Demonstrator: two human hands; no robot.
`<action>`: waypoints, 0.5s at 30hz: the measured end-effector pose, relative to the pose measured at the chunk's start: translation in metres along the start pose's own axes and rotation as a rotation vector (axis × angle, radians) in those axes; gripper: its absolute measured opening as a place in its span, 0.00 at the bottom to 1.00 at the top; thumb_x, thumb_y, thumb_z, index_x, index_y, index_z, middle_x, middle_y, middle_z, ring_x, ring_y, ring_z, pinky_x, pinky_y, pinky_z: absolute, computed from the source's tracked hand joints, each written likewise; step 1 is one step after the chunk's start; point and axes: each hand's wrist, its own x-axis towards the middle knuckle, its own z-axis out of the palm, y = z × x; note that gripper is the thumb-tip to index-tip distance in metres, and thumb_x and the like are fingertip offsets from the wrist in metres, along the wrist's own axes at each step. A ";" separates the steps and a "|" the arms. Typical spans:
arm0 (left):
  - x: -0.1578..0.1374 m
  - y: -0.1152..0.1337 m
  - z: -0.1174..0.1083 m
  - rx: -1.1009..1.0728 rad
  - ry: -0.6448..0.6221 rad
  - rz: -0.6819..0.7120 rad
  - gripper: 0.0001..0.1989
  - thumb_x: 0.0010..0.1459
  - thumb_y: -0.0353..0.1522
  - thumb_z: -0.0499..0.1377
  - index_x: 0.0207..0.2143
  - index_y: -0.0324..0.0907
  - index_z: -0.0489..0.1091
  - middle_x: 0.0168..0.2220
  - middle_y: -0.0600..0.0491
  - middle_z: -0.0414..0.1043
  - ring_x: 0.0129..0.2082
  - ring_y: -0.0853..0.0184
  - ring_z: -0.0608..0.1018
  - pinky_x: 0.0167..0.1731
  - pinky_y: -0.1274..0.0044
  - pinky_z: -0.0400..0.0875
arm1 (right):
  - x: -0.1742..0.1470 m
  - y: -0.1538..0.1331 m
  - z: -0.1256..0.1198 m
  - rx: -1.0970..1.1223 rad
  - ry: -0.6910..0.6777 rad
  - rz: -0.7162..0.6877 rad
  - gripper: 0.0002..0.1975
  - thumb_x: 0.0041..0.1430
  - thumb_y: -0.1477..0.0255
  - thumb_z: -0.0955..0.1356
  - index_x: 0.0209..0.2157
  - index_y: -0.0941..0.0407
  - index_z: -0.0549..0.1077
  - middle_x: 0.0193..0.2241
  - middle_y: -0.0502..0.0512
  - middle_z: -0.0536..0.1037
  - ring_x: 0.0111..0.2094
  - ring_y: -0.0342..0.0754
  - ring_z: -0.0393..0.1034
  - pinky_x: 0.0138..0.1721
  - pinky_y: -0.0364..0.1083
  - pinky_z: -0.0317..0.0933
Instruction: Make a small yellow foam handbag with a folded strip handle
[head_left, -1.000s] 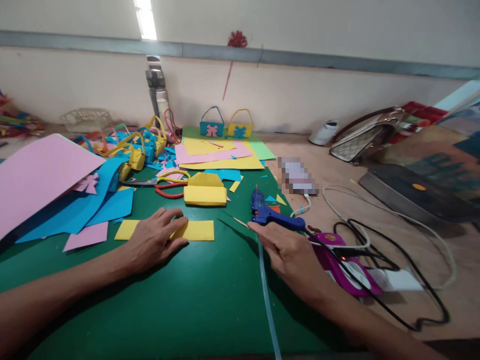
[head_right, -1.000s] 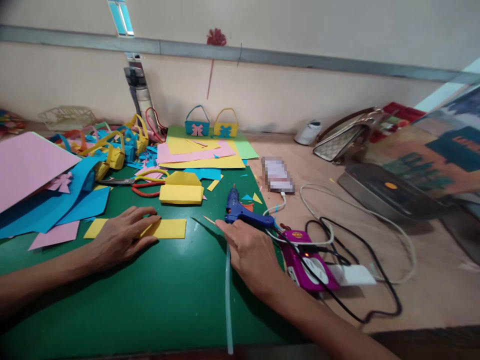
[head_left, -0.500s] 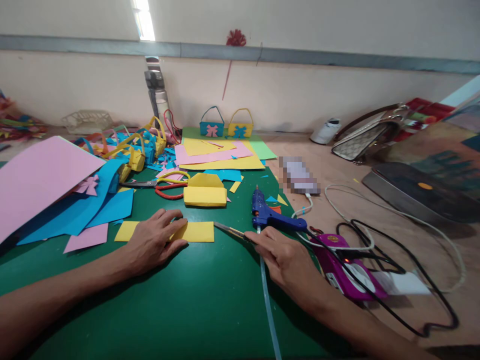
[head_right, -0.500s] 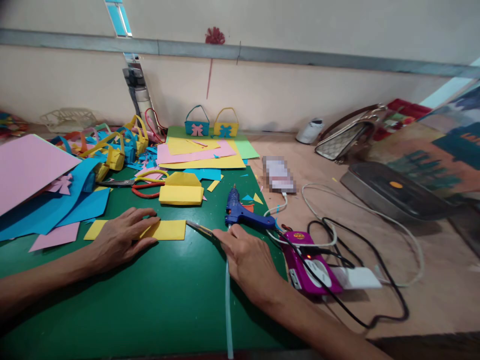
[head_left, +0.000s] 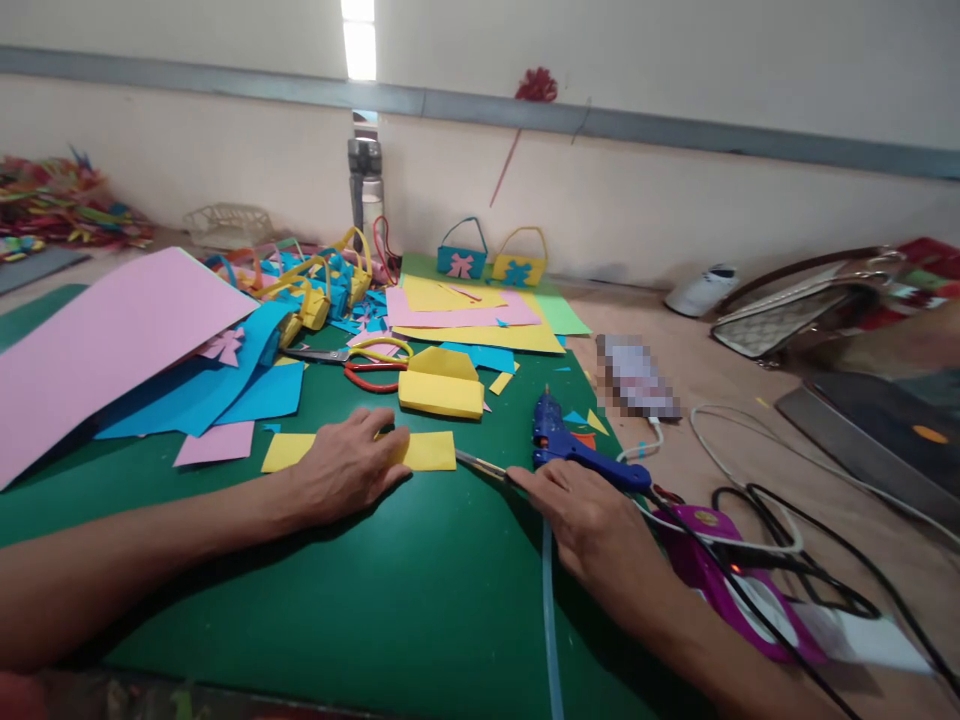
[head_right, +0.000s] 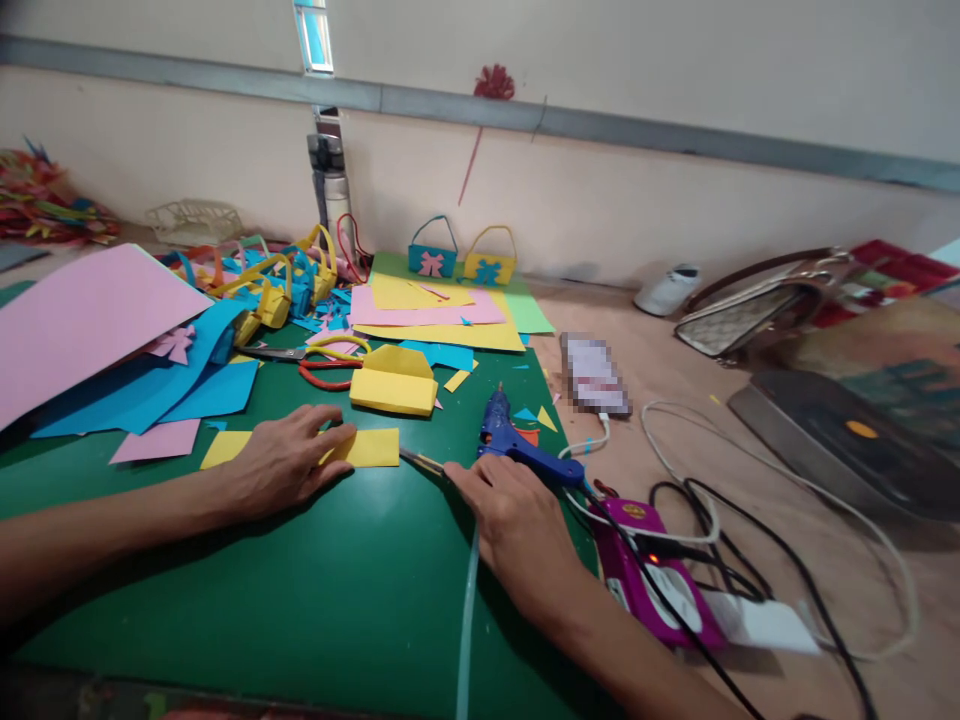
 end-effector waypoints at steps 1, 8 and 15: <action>0.001 0.001 0.001 0.001 -0.003 -0.008 0.14 0.62 0.37 0.50 0.44 0.41 0.67 0.45 0.43 0.66 0.38 0.60 0.70 0.28 0.74 0.67 | 0.002 0.001 0.001 -0.029 0.010 -0.012 0.21 0.53 0.85 0.58 0.44 0.57 0.73 0.28 0.56 0.72 0.30 0.48 0.67 0.30 0.45 0.62; 0.015 -0.010 -0.007 -0.106 -0.157 0.120 0.14 0.63 0.33 0.46 0.45 0.48 0.68 0.34 0.51 0.64 0.24 0.70 0.66 0.22 0.80 0.54 | -0.001 0.005 0.005 -0.072 0.036 -0.060 0.24 0.50 0.86 0.57 0.46 0.57 0.71 0.29 0.56 0.72 0.28 0.46 0.66 0.27 0.42 0.61; 0.028 -0.024 -0.011 -0.218 -0.226 0.187 0.16 0.60 0.31 0.48 0.46 0.49 0.71 0.29 0.54 0.62 0.22 0.72 0.64 0.21 0.79 0.50 | -0.007 0.008 0.009 -0.031 0.064 -0.082 0.25 0.49 0.87 0.56 0.46 0.57 0.71 0.32 0.57 0.73 0.30 0.46 0.69 0.27 0.42 0.63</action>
